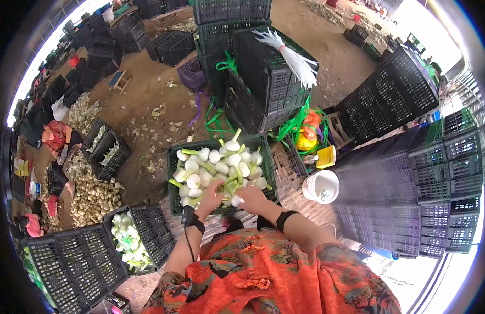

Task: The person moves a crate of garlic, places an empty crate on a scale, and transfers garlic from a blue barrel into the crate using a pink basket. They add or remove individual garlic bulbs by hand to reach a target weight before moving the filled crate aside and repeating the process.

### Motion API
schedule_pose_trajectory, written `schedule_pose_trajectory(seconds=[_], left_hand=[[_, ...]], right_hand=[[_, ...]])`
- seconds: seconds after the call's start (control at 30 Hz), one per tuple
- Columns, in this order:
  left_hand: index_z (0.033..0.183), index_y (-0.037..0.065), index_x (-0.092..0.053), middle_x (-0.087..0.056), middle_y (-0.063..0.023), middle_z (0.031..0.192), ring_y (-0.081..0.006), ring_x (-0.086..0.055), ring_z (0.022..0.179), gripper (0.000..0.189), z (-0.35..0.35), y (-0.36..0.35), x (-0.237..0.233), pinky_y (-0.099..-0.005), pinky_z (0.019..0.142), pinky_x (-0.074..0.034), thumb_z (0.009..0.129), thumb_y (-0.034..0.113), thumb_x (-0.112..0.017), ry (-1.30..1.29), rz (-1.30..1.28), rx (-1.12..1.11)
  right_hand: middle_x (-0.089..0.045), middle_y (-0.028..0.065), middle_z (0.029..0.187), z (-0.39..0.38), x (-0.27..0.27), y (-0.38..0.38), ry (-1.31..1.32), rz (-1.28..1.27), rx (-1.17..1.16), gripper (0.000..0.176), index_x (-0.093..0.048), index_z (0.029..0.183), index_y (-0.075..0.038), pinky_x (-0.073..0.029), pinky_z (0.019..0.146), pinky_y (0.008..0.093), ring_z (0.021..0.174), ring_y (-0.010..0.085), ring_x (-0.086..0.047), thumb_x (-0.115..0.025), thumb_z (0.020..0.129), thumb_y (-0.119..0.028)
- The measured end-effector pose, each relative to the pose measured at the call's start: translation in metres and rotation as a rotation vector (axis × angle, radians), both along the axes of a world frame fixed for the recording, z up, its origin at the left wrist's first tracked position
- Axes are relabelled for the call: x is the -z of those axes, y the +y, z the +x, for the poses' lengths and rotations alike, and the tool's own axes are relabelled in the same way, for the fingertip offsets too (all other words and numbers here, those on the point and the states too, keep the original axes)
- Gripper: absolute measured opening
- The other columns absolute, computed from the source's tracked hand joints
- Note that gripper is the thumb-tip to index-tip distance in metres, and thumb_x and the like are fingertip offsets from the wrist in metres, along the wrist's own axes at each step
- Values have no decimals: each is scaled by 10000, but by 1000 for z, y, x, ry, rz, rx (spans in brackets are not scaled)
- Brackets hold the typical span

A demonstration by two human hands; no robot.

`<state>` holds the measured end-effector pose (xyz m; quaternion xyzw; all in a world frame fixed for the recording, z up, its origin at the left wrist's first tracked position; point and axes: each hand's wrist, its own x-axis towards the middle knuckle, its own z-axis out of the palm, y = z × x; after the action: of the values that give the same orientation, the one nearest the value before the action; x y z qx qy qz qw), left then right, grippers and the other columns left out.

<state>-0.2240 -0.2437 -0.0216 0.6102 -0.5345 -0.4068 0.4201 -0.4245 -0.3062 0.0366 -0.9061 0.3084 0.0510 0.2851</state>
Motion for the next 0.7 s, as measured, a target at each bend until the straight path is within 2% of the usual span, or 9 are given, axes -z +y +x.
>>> schedule_pose_trajectory(seconds=[0.13,0.2,0.27,0.33,0.4,0.47,0.53,0.67,0.7], left_hand=[[1136,59,-564,-540,-161,1160,-347,-486,1118,400,13,-1,-20,-406,977,-371,739,14,-570,-276,-232,-170],[1183,71,-541,-519,-173,1181,-386,-444,1142,421,19,5,-60,-449,994,-334,766,80,-593,-631,-288,-500],[1274,72,-477,-458,-213,1269,-399,-400,1194,515,32,3,-68,-472,992,-307,795,193,-624,-819,-32,-596],[1315,83,-429,-448,-226,1275,-406,-397,1191,599,37,7,-22,-497,996,-296,788,268,-646,-814,89,-559],[1296,94,-452,-450,-231,1270,-417,-393,1186,588,37,7,-9,-521,999,-283,783,298,-653,-398,-55,-349],[1253,86,-491,-469,-214,1251,-409,-406,1169,534,16,17,-18,-508,986,-314,794,314,-642,-613,-56,-251],[1189,71,-539,-494,-191,1221,-388,-425,1148,464,-2,21,-23,-474,954,-363,795,292,-646,-659,-147,-55],[1143,48,-560,-504,-205,1182,-388,-438,1118,414,9,11,-35,-454,926,-392,786,231,-660,-486,-51,-109],[1134,35,-559,-497,-220,1175,-395,-438,1107,401,19,4,-42,-458,922,-393,783,200,-662,-464,-60,-266]], right_hand=[[-596,123,1041,-6,1,9,-148,8,127,485,-581,1134,-79,-426,882,415,1004,340,-533,-714,703,-257],[-598,128,994,-7,-6,12,-258,62,259,413,-600,1075,-68,-440,857,409,972,328,-554,-708,713,-235],[-592,139,1022,2,-39,17,-393,251,462,426,-599,1097,-61,-431,872,416,988,335,-548,-705,717,-223],[-572,141,1101,12,-43,15,-345,321,501,447,-599,1122,-68,-430,901,402,1020,328,-546,-697,730,-258],[-572,148,1159,17,-16,5,-349,58,252,509,-583,1180,-96,-446,898,417,1045,325,-561,-688,758,-359],[-537,173,1218,20,-19,-9,-269,-31,215,504,-573,1178,-99,-446,910,413,1084,336,-547,-680,762,-362],[-525,185,1202,28,-24,-41,-168,102,608,486,-554,1181,-96,-431,920,422,1111,361,-515,-670,770,-328],[-513,188,1159,53,-19,-117,-226,-27,502,498,-520,1233,-152,-451,861,454,1073,368,-520,-651,782,-319],[-503,195,1181,63,-14,-132,-153,35,467,502,-504,1227,-166,-439,874,466,1072,395,-508,-665,780,-327]])
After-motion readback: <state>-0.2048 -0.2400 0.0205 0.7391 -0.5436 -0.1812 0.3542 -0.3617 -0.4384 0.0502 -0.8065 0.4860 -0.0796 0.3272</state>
